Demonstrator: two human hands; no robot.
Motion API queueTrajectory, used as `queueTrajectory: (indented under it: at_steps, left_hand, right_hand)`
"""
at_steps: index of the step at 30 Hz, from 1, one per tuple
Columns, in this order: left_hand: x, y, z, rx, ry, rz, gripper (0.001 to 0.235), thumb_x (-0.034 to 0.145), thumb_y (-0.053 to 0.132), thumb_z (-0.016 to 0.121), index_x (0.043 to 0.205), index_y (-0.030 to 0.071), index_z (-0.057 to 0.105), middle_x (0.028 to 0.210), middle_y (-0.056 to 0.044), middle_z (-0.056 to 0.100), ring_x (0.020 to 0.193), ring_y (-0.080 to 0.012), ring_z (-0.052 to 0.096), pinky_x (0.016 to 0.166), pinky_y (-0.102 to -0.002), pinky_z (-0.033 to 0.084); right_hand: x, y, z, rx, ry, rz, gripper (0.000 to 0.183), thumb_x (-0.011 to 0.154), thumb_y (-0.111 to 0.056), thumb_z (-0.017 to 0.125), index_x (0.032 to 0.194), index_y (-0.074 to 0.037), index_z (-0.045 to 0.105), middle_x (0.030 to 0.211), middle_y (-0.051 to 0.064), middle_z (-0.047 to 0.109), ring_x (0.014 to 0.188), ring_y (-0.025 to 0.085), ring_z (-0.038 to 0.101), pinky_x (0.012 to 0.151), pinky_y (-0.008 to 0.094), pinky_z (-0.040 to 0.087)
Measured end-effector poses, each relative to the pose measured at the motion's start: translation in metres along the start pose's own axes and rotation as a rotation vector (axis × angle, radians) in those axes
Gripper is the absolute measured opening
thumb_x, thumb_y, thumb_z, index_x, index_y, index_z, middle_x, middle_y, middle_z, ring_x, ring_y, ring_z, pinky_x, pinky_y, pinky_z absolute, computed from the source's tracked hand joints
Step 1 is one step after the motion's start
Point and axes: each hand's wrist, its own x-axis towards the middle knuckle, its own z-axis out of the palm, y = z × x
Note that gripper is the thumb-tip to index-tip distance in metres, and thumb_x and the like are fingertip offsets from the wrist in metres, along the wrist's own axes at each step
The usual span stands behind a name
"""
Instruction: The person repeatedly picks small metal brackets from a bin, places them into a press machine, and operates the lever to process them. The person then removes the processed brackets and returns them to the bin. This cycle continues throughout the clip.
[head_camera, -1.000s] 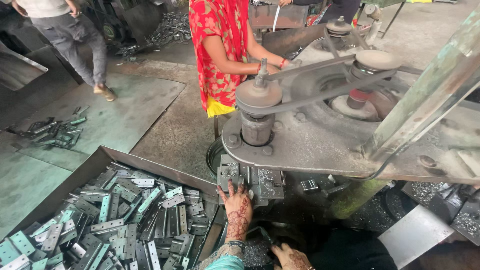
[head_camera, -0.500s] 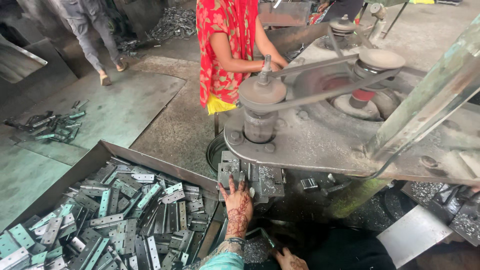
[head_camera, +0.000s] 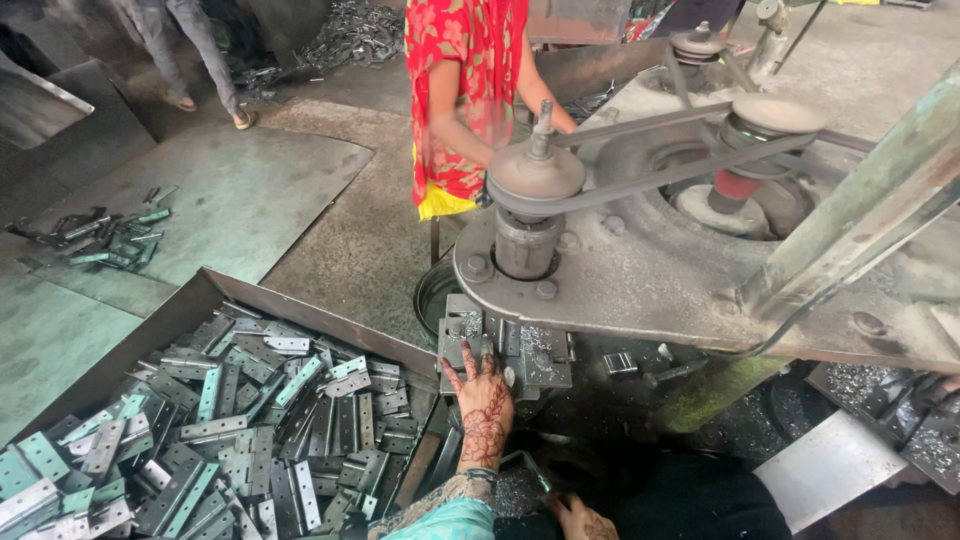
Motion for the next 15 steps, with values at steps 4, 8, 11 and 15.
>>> queueTrajectory:
  at_steps: [4, 8, 11, 15]
  left_hand:
    - [-0.007, -0.005, 0.006, 0.007, 0.093, 0.053, 0.052, 0.095, 0.022, 0.050, 0.144, 0.006, 0.055, 0.160, -0.007, 0.039, 0.154, -0.0437, 0.008, 0.115, -0.078, -0.004]
    - [-0.008, 0.002, 0.000, 0.052, -0.077, 0.048, 0.047, 0.099, 0.021, 0.048, 0.143, 0.005, 0.057, 0.158, -0.010, 0.041, 0.158, -0.0446, 0.005, 0.116, -0.079, -0.004]
    - [-0.007, 0.007, -0.002, 0.058, 0.066, 0.019, 0.050, 0.096, 0.025, 0.047, 0.140, 0.002, 0.057, 0.156, -0.010, 0.042, 0.154, -0.0444, 0.006, 0.112, -0.080, -0.005]
    - [-0.001, 0.009, -0.007, -0.023, 0.096, -0.019, 0.051, 0.101, 0.030, 0.044, 0.141, 0.000, 0.056, 0.153, -0.009, 0.044, 0.154, -0.0428, 0.005, 0.113, -0.081, -0.006]
  right_hand:
    - [-0.005, -0.001, 0.005, 0.004, 0.008, 0.000, 0.065, 0.098, -0.027, 0.051, 0.161, -0.026, 0.034, 0.148, 0.023, 0.044, 0.127, 0.032, 0.062, 0.107, 0.040, 0.052]
    - [-0.030, -0.014, -0.038, -0.017, 0.009, -0.048, 0.067, 0.094, -0.030, 0.062, 0.156, -0.020, 0.038, 0.141, 0.023, 0.048, 0.126, 0.035, 0.061, 0.106, 0.042, 0.053]
    - [-0.044, -0.019, -0.055, 0.001, 0.063, -0.095, 0.069, 0.090, -0.032, 0.070, 0.151, -0.017, 0.042, 0.134, 0.020, 0.052, 0.123, 0.036, 0.061, 0.104, 0.044, 0.052]
    - [-0.023, -0.012, -0.033, -0.001, 0.063, -0.062, 0.067, 0.094, -0.029, 0.062, 0.155, -0.024, 0.036, 0.136, 0.022, 0.050, 0.121, 0.035, 0.062, 0.102, 0.043, 0.053]
